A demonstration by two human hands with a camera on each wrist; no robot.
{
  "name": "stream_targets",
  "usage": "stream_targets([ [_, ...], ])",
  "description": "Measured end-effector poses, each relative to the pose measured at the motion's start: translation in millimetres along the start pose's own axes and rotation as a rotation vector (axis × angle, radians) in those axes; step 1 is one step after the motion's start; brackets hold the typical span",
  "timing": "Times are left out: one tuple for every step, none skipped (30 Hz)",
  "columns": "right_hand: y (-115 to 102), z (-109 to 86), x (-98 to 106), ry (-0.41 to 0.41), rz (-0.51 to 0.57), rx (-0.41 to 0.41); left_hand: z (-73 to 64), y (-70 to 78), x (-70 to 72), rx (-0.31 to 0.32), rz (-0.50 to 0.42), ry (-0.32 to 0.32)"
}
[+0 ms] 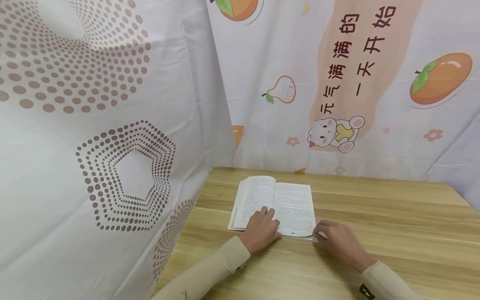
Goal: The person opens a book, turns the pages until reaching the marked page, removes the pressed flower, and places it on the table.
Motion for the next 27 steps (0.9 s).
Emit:
stream_targets([
  [0.4, -0.3, 1.0, 0.001, 0.0, -0.008, -0.1, -0.2, 0.2, 0.0, -0.004, -0.004],
  [1.2, -0.6, 1.7, 0.0, -0.001, -0.02, -0.2, -0.6, 0.4, 0.001, -0.008, -0.007],
  [2.0, -0.9, 2.3, -0.002, -0.005, -0.028, -0.2, -0.9, 0.8, 0.001, -0.01, -0.009],
  [2.8, -1.1, 2.7, -0.002, -0.009, -0.036, -0.4, -1.2, 1.1, 0.003, -0.013, -0.011],
  [3.5, -1.2, 3.2, -0.002, -0.011, -0.044, -0.8, -1.4, 0.8, 0.004, -0.017, -0.012],
  [4.1, -1.3, 3.5, -0.001, -0.015, -0.048, -1.0, -1.5, 0.8, 0.004, -0.02, -0.012],
  [4.7, -1.6, 4.0, 0.001, -0.015, -0.053, -1.4, -1.3, 1.1, 0.003, -0.022, -0.012],
  [5.6, -1.8, 4.2, 0.0, -0.016, -0.062, -1.6, -1.2, 2.1, 0.003, -0.025, -0.009],
  [6.4, -2.1, 4.3, -0.001, -0.014, -0.071, -2.0, -0.9, 3.2, 0.001, -0.027, -0.002],
  [7.3, -2.4, 4.2, -0.005, -0.011, -0.083, -2.4, -0.4, 4.3, -0.002, -0.027, 0.005],
  [8.2, -2.8, 4.0, -0.009, -0.007, -0.095, -2.7, 0.2, 5.5, -0.004, -0.029, 0.015],
  [9.1, -3.1, 3.9, -0.014, -0.003, -0.109, -3.0, 0.7, 7.1, -0.006, -0.03, 0.025],
  [10.0, -3.3, 3.8, -0.018, 0.003, -0.124, -3.2, 1.1, 8.4, -0.005, -0.027, 0.035],
  [10.8, -3.4, 3.9, -0.02, 0.007, -0.138, -3.4, 1.6, 9.3, -0.005, -0.022, 0.045],
  [11.0, -3.4, 4.2, -0.021, 0.014, -0.145, -3.6, 2.5, 9.7, -0.007, -0.016, 0.053],
  [11.1, -3.2, 4.7, -0.02, 0.019, -0.155, -3.6, 3.2, 9.9, -0.008, -0.009, 0.058],
  [11.1, -3.2, 5.1, -0.016, 0.023, -0.158, -3.7, 3.8, 9.9, -0.007, -0.004, 0.061],
  [11.0, -3.0, 5.8, -0.01, 0.026, -0.161, -3.8, 4.5, 10.0, -0.008, 0.002, 0.063],
  [10.7, -2.9, 6.5, -0.005, 0.027, -0.161, -3.8, 5.3, 9.9, -0.008, 0.009, 0.064],
  [10.5, -2.8, 7.0, 0.001, 0.025, -0.161, -3.7, 6.0, 9.7, -0.007, 0.013, 0.067],
  [10.3, -2.8, 7.4, 0.005, 0.024, -0.161, -3.8, 6.4, 10.1, -0.004, 0.015, 0.07],
  [10.3, -2.7, 7.5, 0.008, 0.023, -0.164, -3.8, 6.1, 10.4, 0.005, 0.013, 0.07],
  [10.3, -2.7, 7.4, 0.009, 0.021, -0.163, -3.9, 5.6, 10.9, 0.015, 0.009, 0.071],
  [10.4, -2.8, 7.0, 0.007, 0.021, -0.166, -4.1, 4.7, 11.3, 0.028, 0.005, 0.074],
  [10.7, -3.0, 6.3, 0.004, 0.021, -0.168, -4.3, 3.5, 11.7, 0.045, -0.001, 0.077],
  [10.9, -3.2, 5.5, 0.001, 0.021, -0.169, -4.5, 2.1, 12.4, 0.061, -0.01, 0.084],
  [10.9, -3.4, 4.3, -0.006, 0.02, -0.167, -4.7, 0.4, 13.3, 0.078, -0.022, 0.089],
])
Point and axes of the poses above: each hand's wrist, its own z-axis towards the middle knuckle, its own x-axis out of the back of the hand, y = z × x, the point moved 8 cm from there along z, towards the middle knuckle, and after that the axes turned 7 degrees about z, right-handed, at the moved point
